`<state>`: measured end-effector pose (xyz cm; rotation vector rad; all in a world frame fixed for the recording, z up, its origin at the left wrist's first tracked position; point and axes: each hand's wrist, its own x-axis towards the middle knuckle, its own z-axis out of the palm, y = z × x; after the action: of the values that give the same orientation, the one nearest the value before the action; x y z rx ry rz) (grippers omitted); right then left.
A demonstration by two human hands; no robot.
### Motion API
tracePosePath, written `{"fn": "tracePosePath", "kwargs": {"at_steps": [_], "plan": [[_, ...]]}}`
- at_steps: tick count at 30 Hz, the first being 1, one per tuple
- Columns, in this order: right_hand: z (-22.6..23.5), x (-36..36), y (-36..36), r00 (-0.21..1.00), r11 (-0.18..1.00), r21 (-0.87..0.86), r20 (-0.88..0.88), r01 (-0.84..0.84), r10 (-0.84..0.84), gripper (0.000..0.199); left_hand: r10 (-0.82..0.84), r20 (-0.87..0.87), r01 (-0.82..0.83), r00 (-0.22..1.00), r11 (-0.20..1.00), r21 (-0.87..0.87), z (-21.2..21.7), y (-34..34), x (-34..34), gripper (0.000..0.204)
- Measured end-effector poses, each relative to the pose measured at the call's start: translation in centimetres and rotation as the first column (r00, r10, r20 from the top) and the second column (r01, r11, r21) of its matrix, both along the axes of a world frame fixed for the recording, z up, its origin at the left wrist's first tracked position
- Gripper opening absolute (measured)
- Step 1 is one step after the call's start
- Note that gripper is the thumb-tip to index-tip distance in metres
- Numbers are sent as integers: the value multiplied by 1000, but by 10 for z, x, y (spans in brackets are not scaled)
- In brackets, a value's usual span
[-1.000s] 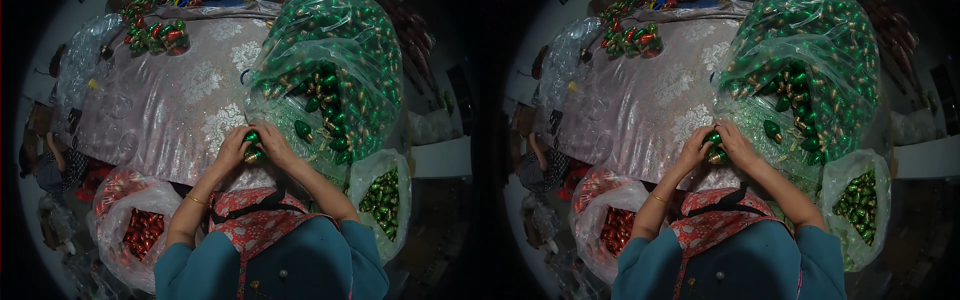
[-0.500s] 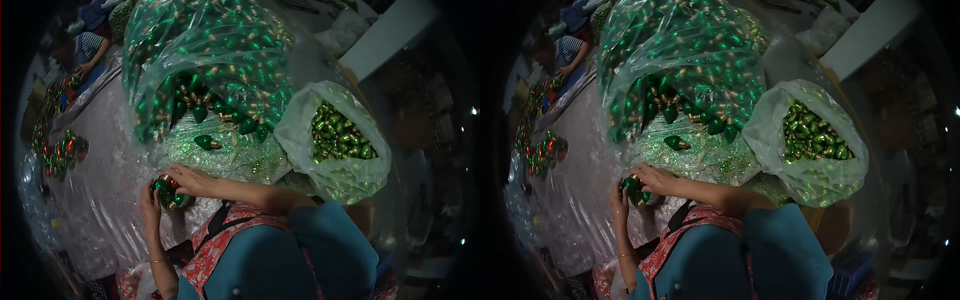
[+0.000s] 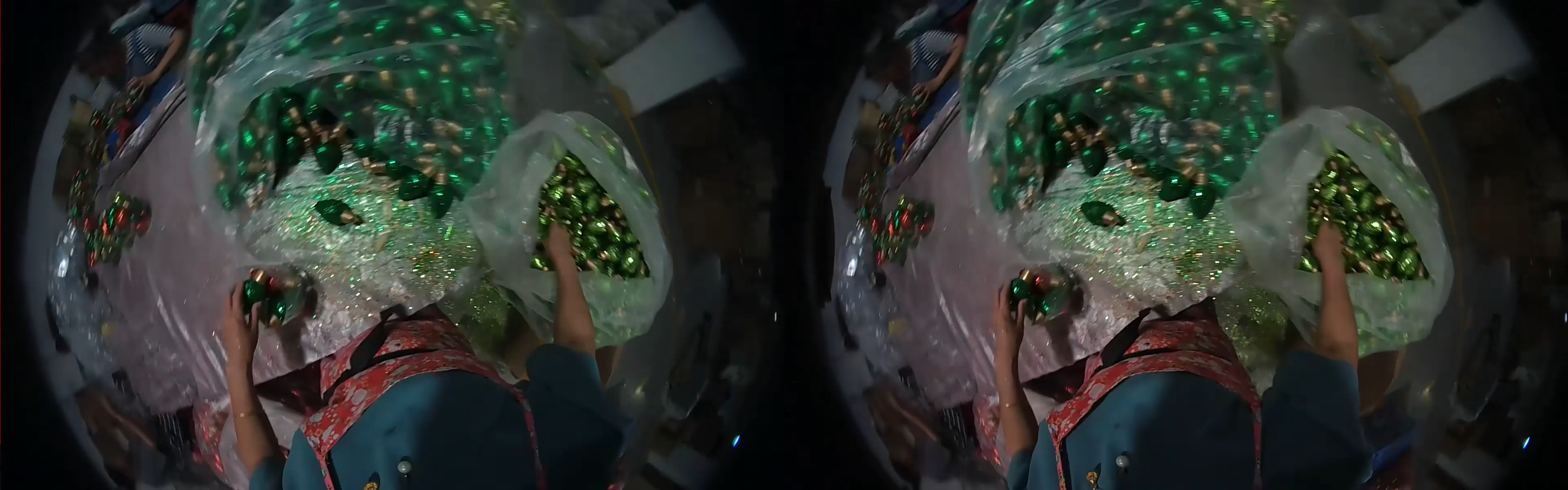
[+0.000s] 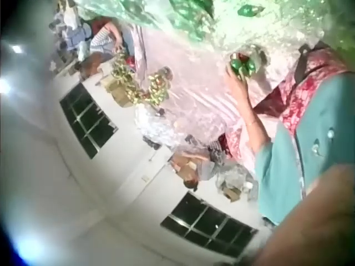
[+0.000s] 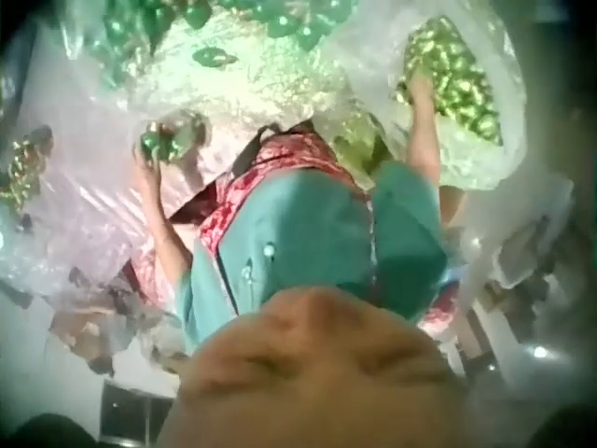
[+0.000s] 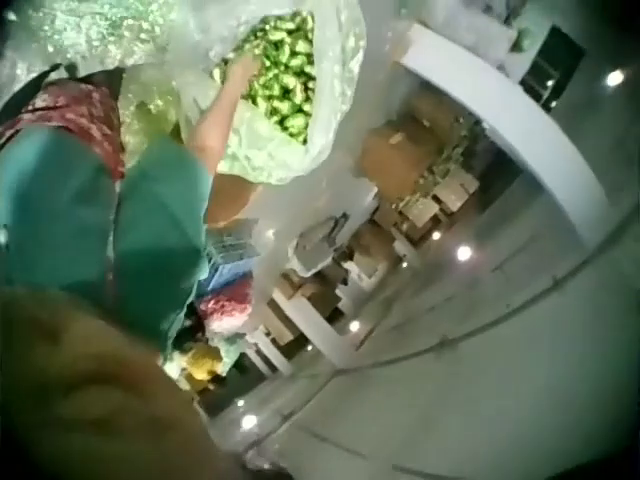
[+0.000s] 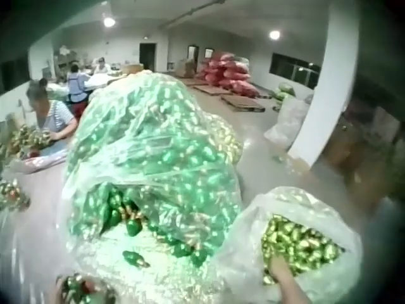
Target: The person packages small red and green ornaments into plastic bags by hand.
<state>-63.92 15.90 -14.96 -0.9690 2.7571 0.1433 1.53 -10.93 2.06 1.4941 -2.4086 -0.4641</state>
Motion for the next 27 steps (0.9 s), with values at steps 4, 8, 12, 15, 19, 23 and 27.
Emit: {"fn": "tracePosePath", "kwargs": {"at_steps": [4,8,12,15,19,23,27], "plan": [[-22,-15,8,970,970,202,228,-132,84,39,181,-59,-164,982,961,222,-4,-2,-13,47],[-44,-51,0,954,909,363,283,-204,101,40,150,-117,-141,982,986,83,-8,2,-4,44],[-65,-61,16,945,995,94,324,16,-46,43,138,-116,-134,984,990,41,-6,7,-11,43],[12,0,-22,973,955,233,184,-182,140,46,157,-98,-158,983,987,-2,-6,11,-2,43],[71,-4,-20,996,999,49,93,7,-12,49,167,-130,-163,977,986,36,-19,6,4,44],[148,54,-60,621,415,-575,783,705,32,49,127,-223,-145,966,987,-64,-26,6,4,43],[187,202,-169,168,612,-582,784,535,598,41,140,-227,-159,964,985,-68,-28,3,1,44]]}}
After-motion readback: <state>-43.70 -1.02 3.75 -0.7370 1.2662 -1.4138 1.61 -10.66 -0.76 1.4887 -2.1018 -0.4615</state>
